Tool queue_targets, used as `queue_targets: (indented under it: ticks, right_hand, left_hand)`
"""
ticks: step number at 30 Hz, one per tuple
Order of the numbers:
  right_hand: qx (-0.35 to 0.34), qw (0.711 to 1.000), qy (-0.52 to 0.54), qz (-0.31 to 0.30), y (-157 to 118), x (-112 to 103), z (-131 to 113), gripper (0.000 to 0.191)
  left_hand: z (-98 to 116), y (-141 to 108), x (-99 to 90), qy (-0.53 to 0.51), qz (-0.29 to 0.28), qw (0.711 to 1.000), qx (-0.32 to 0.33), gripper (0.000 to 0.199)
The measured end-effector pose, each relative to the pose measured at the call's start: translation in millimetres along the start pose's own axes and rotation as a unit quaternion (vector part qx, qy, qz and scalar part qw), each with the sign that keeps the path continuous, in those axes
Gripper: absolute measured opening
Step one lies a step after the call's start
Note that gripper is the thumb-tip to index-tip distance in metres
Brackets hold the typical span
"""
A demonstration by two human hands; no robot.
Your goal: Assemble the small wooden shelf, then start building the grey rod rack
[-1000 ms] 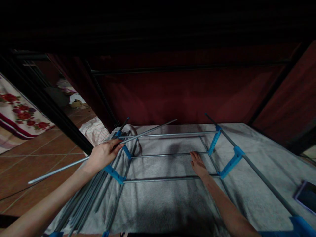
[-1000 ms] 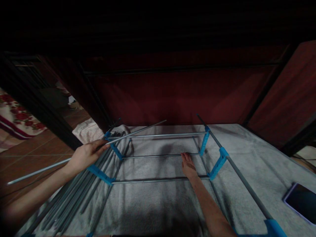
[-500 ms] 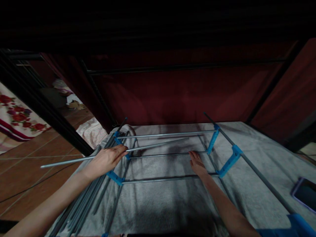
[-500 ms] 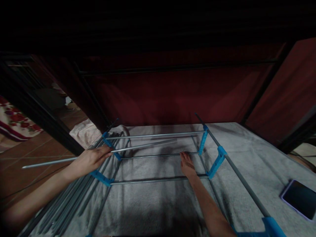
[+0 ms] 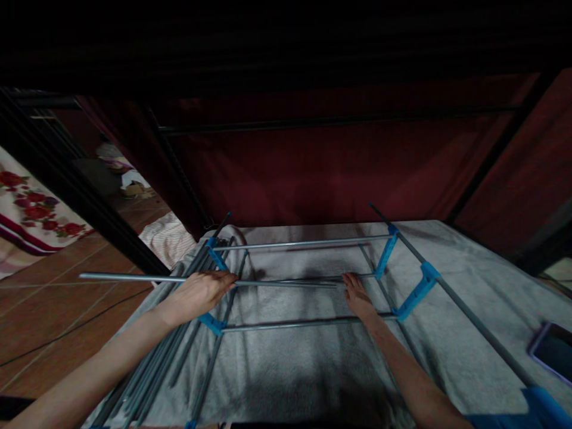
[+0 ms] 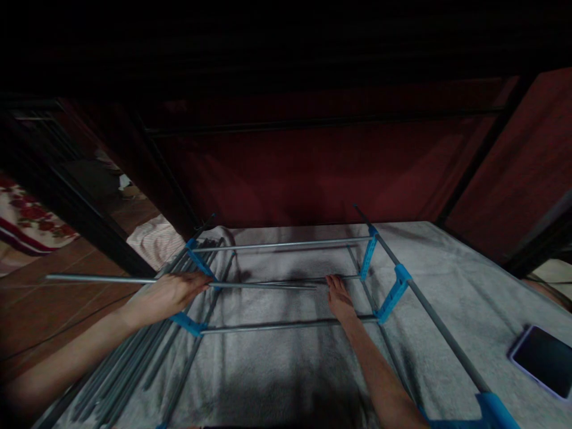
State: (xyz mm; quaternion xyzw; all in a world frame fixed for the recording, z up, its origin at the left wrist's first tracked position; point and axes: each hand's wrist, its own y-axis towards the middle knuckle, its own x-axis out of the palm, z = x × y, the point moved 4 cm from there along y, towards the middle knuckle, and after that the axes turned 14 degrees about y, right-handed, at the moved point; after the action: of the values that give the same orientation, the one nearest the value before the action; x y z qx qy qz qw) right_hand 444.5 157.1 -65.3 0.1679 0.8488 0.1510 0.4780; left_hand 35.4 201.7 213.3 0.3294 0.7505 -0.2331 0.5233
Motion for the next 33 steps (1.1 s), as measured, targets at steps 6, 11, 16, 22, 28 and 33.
queue_targets:
  ticks: [6,11,16,22,28,33]
  right_hand:
    - [-0.012,1.000,0.008,0.018,-2,2,4,0.057]
    - [-0.018,1.000,0.011,0.019,-1,3,5,0.056]
    - [-0.017,1.000,0.018,0.001,-1,5,7,0.062]
    - [-0.010,0.997,0.072,0.024,0,3,8,0.057]
    - [0.012,0.989,0.139,0.041,3,1,9,0.048]
    - [0.045,0.977,0.200,0.064,11,-4,16,0.046]
  left_hand:
    - [3,9,3.1,0.007,0.002,1.000,0.018,0.039]
    - [9,17,3.3,-0.002,0.006,0.999,0.032,0.038]
    - [28,32,-4.2,0.013,0.000,0.999,0.052,0.036]
    - [49,60,-14.0,0.035,-0.002,0.997,0.072,0.026]
    - [54,90,-15.8,0.054,0.026,0.992,0.107,0.028]
    - [56,113,-18.3,0.046,0.022,0.993,0.103,0.028]
